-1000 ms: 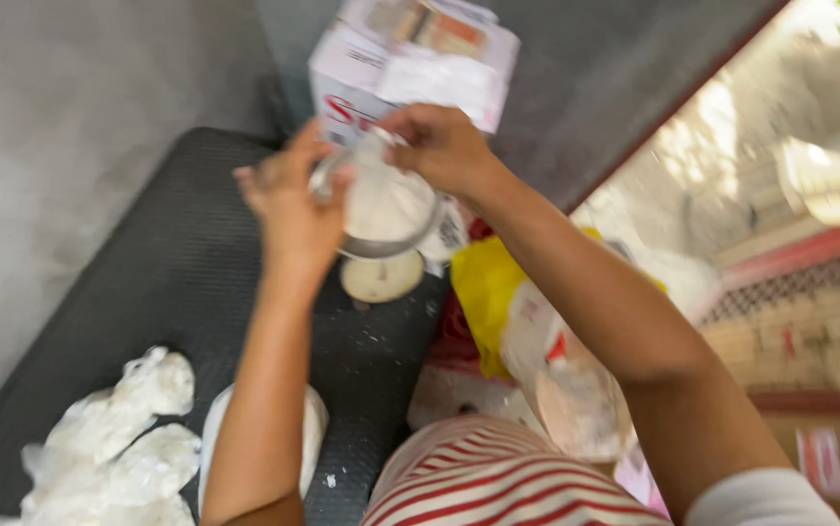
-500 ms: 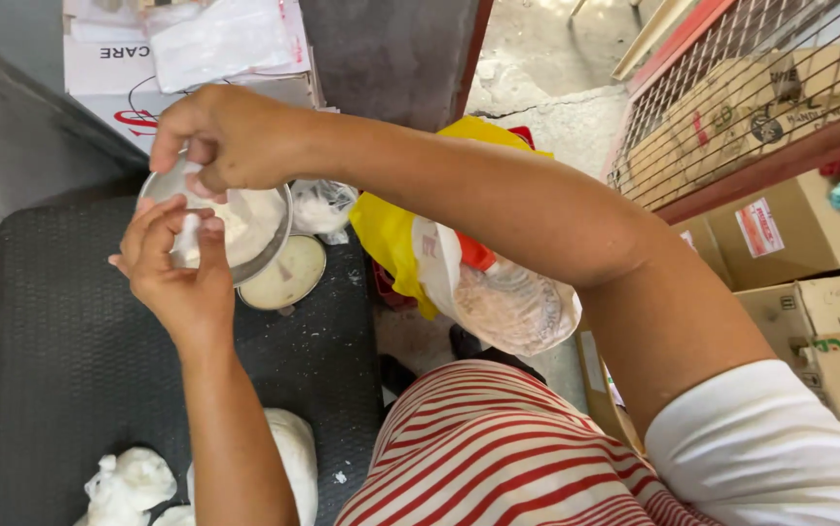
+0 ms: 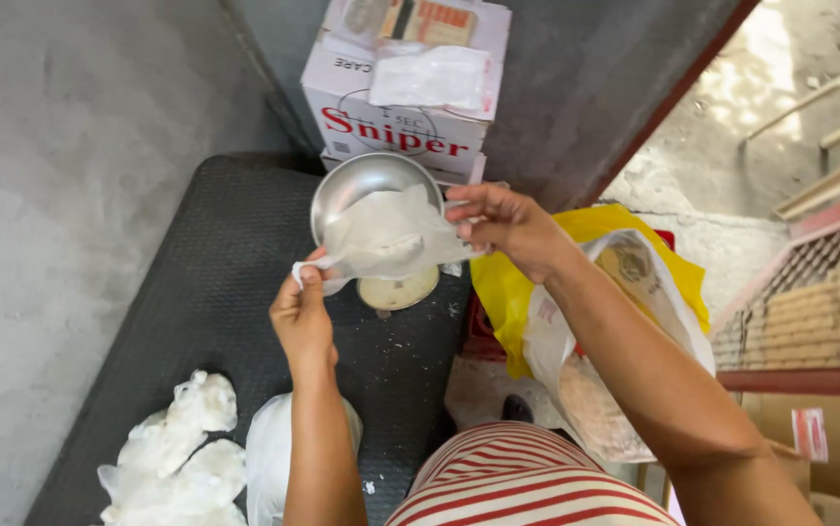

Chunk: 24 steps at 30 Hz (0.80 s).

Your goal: Scooping powdered and granular products into small plastic bags, weighing them on a scale, and tying the bags.

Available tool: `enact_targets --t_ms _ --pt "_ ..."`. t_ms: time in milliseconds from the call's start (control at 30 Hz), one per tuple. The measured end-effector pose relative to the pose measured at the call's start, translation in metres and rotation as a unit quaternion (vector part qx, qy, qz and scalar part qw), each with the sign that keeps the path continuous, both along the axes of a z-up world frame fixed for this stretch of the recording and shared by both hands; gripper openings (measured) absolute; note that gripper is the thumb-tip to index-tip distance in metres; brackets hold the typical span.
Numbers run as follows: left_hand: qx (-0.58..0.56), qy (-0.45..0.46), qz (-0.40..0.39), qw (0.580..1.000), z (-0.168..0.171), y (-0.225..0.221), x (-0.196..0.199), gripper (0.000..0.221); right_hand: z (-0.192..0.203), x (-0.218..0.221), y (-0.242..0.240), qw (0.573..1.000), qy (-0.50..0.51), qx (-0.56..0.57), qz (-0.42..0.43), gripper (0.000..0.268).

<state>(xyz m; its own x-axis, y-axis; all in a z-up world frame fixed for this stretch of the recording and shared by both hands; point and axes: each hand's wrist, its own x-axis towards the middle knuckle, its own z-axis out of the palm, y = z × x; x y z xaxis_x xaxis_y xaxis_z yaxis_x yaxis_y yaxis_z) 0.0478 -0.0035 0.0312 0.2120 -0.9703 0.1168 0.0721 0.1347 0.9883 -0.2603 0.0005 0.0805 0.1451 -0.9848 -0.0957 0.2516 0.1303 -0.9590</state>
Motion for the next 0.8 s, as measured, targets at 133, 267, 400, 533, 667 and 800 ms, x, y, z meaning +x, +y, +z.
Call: enact_targets --t_ms 133,267,400,533,667,800 --pt "0.088 0.252 -0.072 0.961 0.003 -0.019 -0.001 0.036 -0.017 0.019 -0.015 0.987 0.15 -0.049 0.017 0.053" --pt "0.153 0.361 -0.089 0.915 -0.03 -0.048 0.005 0.042 -0.056 0.017 -0.043 0.951 0.3 -0.055 0.054 0.036" --pt "0.237 0.386 -0.083 0.888 -0.027 -0.053 -0.005 0.041 -0.053 0.016 -0.065 0.996 0.071 0.059 -0.017 0.022" --pt "0.127 0.134 -0.181 0.966 -0.082 -0.06 0.003 0.027 -0.035 0.022 -0.071 0.984 -0.084 0.132 -0.081 0.014" --pt "0.076 -0.054 -0.186 0.978 -0.052 -0.061 0.001 0.022 -0.052 0.022 -0.076 0.985 -0.119 0.118 -0.042 0.018" --pt "0.192 0.299 -0.105 0.929 -0.061 -0.089 0.008 0.014 -0.062 0.032 -0.075 0.993 0.045 0.093 -0.061 0.021"
